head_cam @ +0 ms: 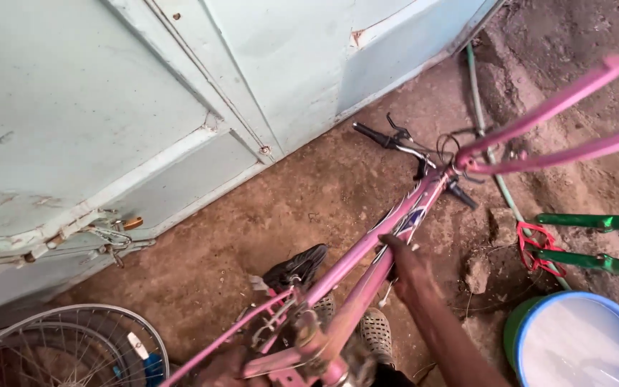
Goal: The person uses a wrench to loosen and remove the chainring from the crankset of a pink bicycle. They then remove the crank arm and place the parts on the ground.
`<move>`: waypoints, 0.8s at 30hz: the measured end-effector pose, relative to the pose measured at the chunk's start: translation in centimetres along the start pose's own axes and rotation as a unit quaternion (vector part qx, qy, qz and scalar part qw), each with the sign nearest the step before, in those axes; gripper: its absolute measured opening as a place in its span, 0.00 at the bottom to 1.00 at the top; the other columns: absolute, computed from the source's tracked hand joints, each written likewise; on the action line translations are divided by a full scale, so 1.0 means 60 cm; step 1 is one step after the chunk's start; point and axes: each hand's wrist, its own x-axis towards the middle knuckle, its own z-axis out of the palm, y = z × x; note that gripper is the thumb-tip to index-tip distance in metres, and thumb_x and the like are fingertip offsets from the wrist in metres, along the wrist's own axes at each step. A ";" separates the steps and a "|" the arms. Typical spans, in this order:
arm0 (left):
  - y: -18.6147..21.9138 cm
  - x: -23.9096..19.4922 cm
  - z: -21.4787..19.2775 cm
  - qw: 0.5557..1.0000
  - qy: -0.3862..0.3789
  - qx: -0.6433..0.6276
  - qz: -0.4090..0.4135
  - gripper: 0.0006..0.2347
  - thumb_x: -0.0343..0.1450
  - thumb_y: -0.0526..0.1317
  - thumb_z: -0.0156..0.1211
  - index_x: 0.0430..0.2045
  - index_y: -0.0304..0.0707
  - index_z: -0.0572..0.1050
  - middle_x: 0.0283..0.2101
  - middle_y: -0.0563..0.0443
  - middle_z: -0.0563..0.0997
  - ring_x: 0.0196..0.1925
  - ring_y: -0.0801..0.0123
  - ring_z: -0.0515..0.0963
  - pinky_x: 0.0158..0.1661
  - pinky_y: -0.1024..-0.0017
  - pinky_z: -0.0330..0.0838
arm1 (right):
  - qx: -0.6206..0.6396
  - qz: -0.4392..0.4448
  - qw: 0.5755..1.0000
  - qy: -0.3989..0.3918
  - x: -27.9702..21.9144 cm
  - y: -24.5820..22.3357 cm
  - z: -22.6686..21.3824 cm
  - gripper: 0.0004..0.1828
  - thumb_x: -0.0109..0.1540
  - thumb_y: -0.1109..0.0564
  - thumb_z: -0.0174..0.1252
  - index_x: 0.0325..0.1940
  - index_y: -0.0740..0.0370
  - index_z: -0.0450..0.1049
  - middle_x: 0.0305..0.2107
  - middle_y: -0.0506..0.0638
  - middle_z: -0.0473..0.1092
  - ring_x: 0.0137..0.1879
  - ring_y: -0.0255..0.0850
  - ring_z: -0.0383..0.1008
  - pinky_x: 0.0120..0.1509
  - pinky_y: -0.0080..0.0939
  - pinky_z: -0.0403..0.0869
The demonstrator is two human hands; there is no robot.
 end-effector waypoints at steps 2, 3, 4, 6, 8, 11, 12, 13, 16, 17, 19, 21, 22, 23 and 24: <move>0.101 0.053 -0.070 0.988 -0.119 -0.018 -0.100 0.29 0.71 0.67 0.39 0.48 0.56 0.86 0.39 0.47 0.90 0.41 0.63 0.86 0.44 0.72 0.72 | 0.032 -0.002 0.999 0.011 0.000 0.028 0.006 0.11 0.64 0.55 0.65 0.43 0.66 0.77 0.16 0.43 0.55 0.19 0.35 0.52 0.20 0.36 0.56; 0.126 0.047 -0.066 0.988 -0.121 -0.014 -0.091 0.29 0.71 0.67 0.39 0.48 0.56 0.86 0.39 0.47 0.90 0.41 0.63 0.86 0.44 0.72 0.72 | 0.038 -0.009 0.999 0.015 0.036 0.028 0.016 0.11 0.64 0.55 0.65 0.43 0.66 0.77 0.16 0.43 0.55 0.19 0.35 0.52 0.20 0.36 0.56; 0.117 0.013 -0.061 0.954 0.201 0.105 0.196 0.16 0.68 0.60 0.48 0.32 0.58 0.82 0.28 0.51 0.84 0.29 0.61 0.81 0.33 0.66 0.69 | 0.072 -0.008 0.997 0.030 0.057 0.054 0.024 0.16 0.60 0.53 0.66 0.48 0.64 0.75 0.27 0.47 0.65 0.30 0.40 0.64 0.31 0.40 0.67; 0.107 -0.022 -0.066 0.730 0.486 0.206 0.436 0.09 0.64 0.53 0.58 0.15 0.60 0.77 0.17 0.55 0.78 0.17 0.57 0.76 0.22 0.59 0.67 | 0.105 -0.001 0.994 0.045 0.080 0.094 0.043 0.23 0.56 0.52 0.67 0.53 0.62 0.73 0.38 0.52 0.75 0.40 0.44 0.75 0.42 0.44 0.77; 0.130 -0.015 -0.074 0.806 0.458 0.145 0.346 0.17 0.51 0.43 0.58 0.30 0.68 0.85 0.23 0.53 0.82 0.29 0.52 0.81 0.31 0.54 0.70 | 0.116 0.024 0.989 0.089 0.096 0.095 0.058 0.24 0.52 0.52 0.71 0.45 0.65 0.72 0.25 0.50 0.68 0.27 0.42 0.67 0.25 0.41 0.64; 0.143 0.017 -0.065 0.791 0.463 0.144 0.373 0.08 0.50 0.42 0.58 0.17 0.57 0.81 0.22 0.53 0.82 0.28 0.50 0.80 0.29 0.51 0.70 | 0.099 0.034 0.991 0.086 0.121 0.098 0.059 0.25 0.53 0.48 0.71 0.45 0.66 0.72 0.28 0.49 0.66 0.31 0.40 0.66 0.29 0.39 0.68; 0.130 0.026 -0.059 0.792 0.461 0.142 0.375 0.08 0.50 0.42 0.58 0.17 0.57 0.81 0.22 0.53 0.82 0.28 0.50 0.80 0.29 0.51 0.70 | 0.099 0.033 0.991 0.089 0.107 0.098 0.057 0.25 0.53 0.48 0.71 0.45 0.66 0.72 0.28 0.49 0.66 0.31 0.40 0.66 0.29 0.39 0.68; 0.118 0.034 -0.052 0.826 0.423 0.153 0.339 0.14 0.50 0.42 0.58 0.26 0.65 0.82 0.20 0.51 0.81 0.26 0.49 0.80 0.28 0.50 0.71 | 0.077 0.007 0.995 0.066 0.094 0.097 0.054 0.20 0.56 0.48 0.70 0.34 0.59 0.66 0.20 0.48 0.60 0.24 0.39 0.59 0.25 0.40 0.61; 0.101 0.044 -0.034 0.862 0.389 0.163 0.281 0.13 0.52 0.43 0.59 0.26 0.67 0.82 0.15 0.47 0.76 0.22 0.45 0.77 0.25 0.48 0.68 | -0.068 -0.045 0.995 0.061 0.037 0.077 0.012 0.19 0.61 0.40 0.63 0.32 0.58 0.72 0.16 0.47 0.56 0.21 0.38 0.53 0.24 0.41 0.56; 0.100 0.045 -0.031 0.864 0.401 0.161 0.260 0.04 0.55 0.45 0.59 0.18 0.63 0.79 0.13 0.44 0.73 0.20 0.42 0.75 0.23 0.47 0.66 | -0.188 -0.074 0.977 0.069 0.014 0.066 -0.006 0.30 0.63 0.32 0.58 0.40 0.63 0.84 0.18 0.47 0.58 0.24 0.39 0.54 0.28 0.41 0.59; 0.093 0.038 -0.043 0.867 0.394 0.168 0.254 0.05 0.56 0.47 0.60 0.20 0.62 0.80 0.15 0.43 0.75 0.22 0.41 0.77 0.26 0.47 0.67 | -0.275 -0.207 0.918 0.197 0.058 0.071 -0.103 0.27 0.64 0.31 0.59 0.36 0.56 0.85 0.19 0.48 0.66 0.25 0.40 0.64 0.30 0.44 0.64; 0.123 0.042 -0.043 0.867 0.393 0.163 0.261 0.06 0.57 0.50 0.60 0.22 0.62 0.81 0.17 0.42 0.78 0.24 0.40 0.78 0.29 0.47 0.69 | -0.345 -0.343 0.812 0.324 0.101 0.009 -0.213 0.25 0.66 0.30 0.60 0.32 0.49 0.86 0.20 0.50 0.75 0.27 0.41 0.74 0.32 0.47 0.69; 0.129 0.031 -0.052 0.900 0.346 0.161 0.212 0.06 0.56 0.48 0.60 0.23 0.64 0.81 0.19 0.47 0.79 0.27 0.46 0.80 0.31 0.54 0.71 | -0.235 -0.454 0.774 0.374 0.108 -0.029 -0.267 0.14 0.68 0.45 0.69 0.34 0.54 0.80 0.28 0.49 0.75 0.34 0.37 0.73 0.32 0.45 0.68; 0.135 0.020 -0.060 0.927 0.298 0.160 0.161 0.08 0.54 0.47 0.61 0.23 0.65 0.80 0.21 0.51 0.80 0.29 0.52 0.81 0.33 0.61 0.72 | -0.118 -0.553 0.714 0.414 0.115 -0.065 -0.323 0.18 0.70 0.59 0.78 0.36 0.58 0.73 0.36 0.48 0.75 0.40 0.32 0.72 0.31 0.44 0.67; 0.128 0.023 -0.056 0.927 0.296 0.160 0.164 0.08 0.54 0.47 0.61 0.23 0.65 0.80 0.21 0.51 0.80 0.29 0.52 0.81 0.33 0.61 0.72 | -0.118 -0.552 0.712 0.417 0.112 -0.108 -0.351 0.18 0.70 0.59 0.78 0.36 0.58 0.73 0.36 0.48 0.75 0.40 0.32 0.72 0.31 0.44 0.67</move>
